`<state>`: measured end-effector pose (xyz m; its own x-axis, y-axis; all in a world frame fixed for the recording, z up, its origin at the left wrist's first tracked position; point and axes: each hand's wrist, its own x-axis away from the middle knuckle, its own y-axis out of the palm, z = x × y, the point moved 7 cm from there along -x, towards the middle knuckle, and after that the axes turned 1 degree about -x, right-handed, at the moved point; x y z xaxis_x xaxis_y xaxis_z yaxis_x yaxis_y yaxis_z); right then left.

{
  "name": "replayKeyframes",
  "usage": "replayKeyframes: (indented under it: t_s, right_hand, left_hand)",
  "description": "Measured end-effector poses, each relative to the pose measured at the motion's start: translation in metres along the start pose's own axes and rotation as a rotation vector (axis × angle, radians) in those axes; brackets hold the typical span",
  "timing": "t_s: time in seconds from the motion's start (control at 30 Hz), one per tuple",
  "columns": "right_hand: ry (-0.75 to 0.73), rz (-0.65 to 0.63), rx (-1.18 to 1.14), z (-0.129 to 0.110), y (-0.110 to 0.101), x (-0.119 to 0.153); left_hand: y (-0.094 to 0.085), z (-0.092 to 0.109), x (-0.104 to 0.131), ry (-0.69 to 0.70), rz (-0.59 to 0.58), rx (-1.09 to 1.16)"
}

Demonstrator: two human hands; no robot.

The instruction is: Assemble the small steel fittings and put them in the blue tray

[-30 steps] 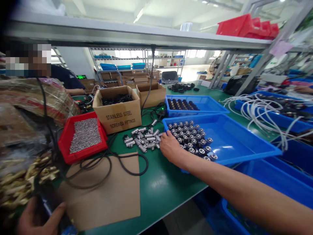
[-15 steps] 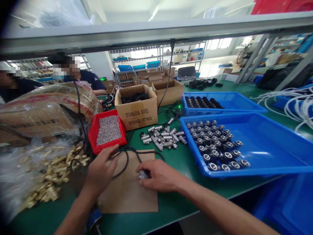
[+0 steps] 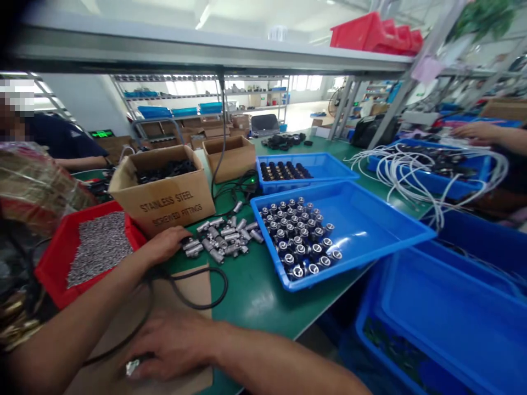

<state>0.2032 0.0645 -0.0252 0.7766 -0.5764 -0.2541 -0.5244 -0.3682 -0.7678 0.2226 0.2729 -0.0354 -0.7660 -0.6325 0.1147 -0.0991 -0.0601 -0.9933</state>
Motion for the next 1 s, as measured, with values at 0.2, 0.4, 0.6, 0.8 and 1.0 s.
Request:
replayKeyframes:
  t_s: [0.2,0.4,0.6,0.8,1.0]
  right_hand:
    - [-0.036,-0.008,0.096,-0.003,-0.005,0.0]
    - [0.002,0.014,-0.004,0.003,-0.01,0.005]
    - [0.209,0.124,-0.242,0.012,-0.011,0.008]
    - [0.311,0.167,-0.344,0.023,-0.002,0.006]
    - [0.311,0.178,-0.353,0.024,0.001,0.004]
  left_hand:
    - [-0.014,0.005,0.013,-0.109,0.076,-0.154]
    - [-0.051,0.016,0.065,-0.255,0.276,-0.093]
    - [-0.063,0.022,0.174,-0.347,0.424,0.504]
    - [-0.021,0.051,0.218,-0.261,0.097,0.593]
    - [-0.001,0.067,0.218,-0.173,0.072,0.546]
